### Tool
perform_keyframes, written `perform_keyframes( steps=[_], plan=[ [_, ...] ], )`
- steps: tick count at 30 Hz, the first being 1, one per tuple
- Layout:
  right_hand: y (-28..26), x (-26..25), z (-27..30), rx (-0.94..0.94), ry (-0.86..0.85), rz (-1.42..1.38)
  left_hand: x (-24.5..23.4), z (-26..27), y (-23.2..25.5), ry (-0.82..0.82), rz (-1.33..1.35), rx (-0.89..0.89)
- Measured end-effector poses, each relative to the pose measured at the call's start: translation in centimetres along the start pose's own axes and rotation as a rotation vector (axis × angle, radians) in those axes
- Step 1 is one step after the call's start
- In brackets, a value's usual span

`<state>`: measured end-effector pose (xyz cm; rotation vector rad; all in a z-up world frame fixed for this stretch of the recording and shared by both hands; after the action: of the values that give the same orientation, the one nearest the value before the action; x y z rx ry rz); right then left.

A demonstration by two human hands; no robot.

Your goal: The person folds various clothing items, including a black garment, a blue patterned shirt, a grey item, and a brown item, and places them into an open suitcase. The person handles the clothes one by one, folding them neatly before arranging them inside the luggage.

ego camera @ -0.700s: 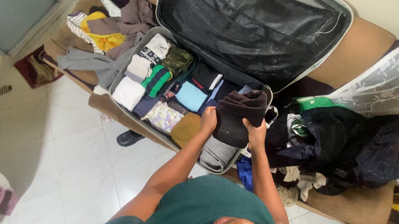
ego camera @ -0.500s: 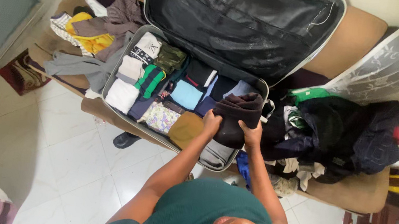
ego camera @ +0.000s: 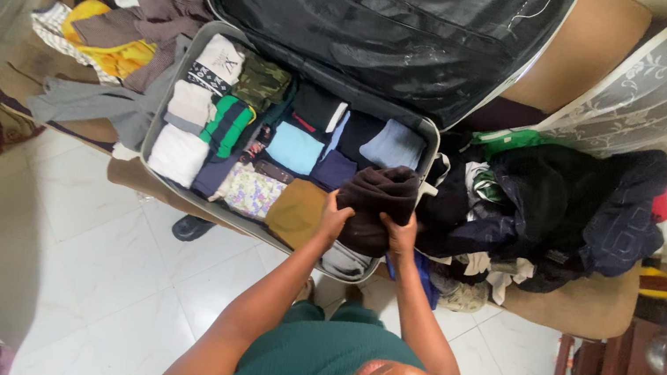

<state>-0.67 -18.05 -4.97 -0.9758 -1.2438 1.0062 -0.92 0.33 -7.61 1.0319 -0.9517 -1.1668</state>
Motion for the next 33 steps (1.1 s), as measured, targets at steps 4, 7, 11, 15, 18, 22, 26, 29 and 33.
perform_keyframes(
  steps=[4,7,11,15,18,22,26,29,33],
  plan=[
    [2.0,-0.1,-1.9,0.042,-0.030,0.056,-0.4,-1.3,-1.7,0.004,0.135,-0.018],
    [3.3,0.1,-3.7,0.051,-0.044,0.094,-0.5,-2.6,-2.5,0.027,0.150,-0.023],
    [5.5,1.3,-7.1,0.040,-0.126,0.049,-1.6,-6.5,-3.1,0.098,0.017,0.017],
    [8.3,2.4,-10.5,0.089,-0.164,0.006,-2.4,-10.2,-4.3,0.191,-0.038,0.000],
    [10.7,3.0,-12.7,0.093,-0.161,0.005,-3.0,-12.9,-5.5,0.251,-0.101,0.018],
    [13.9,3.4,-14.6,0.133,-0.116,-0.031,-3.7,-15.2,-7.8,0.266,-0.138,-0.050],
    [17.1,4.2,-15.6,0.250,-0.003,-0.020,-4.6,-16.4,-9.9,0.242,-0.330,0.023],
    [19.2,4.2,-16.1,0.422,0.066,-0.008,-4.6,-16.1,-11.5,0.205,-0.568,0.063],
    [20.9,3.4,-16.6,0.511,-0.014,-0.191,-4.4,-16.0,-12.8,0.149,-0.746,0.149]
  ],
)
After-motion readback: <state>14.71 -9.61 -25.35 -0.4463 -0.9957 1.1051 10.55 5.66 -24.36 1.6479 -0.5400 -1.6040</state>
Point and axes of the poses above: each hand's wrist, its own z-axis away from the middle knuckle, its own x-axis out of the palm, y = z × x, the point moved 2 cm from there along -z, towards the middle knuckle, and after that the axes turned 6 degrees about -y, right-handed, at the moved point
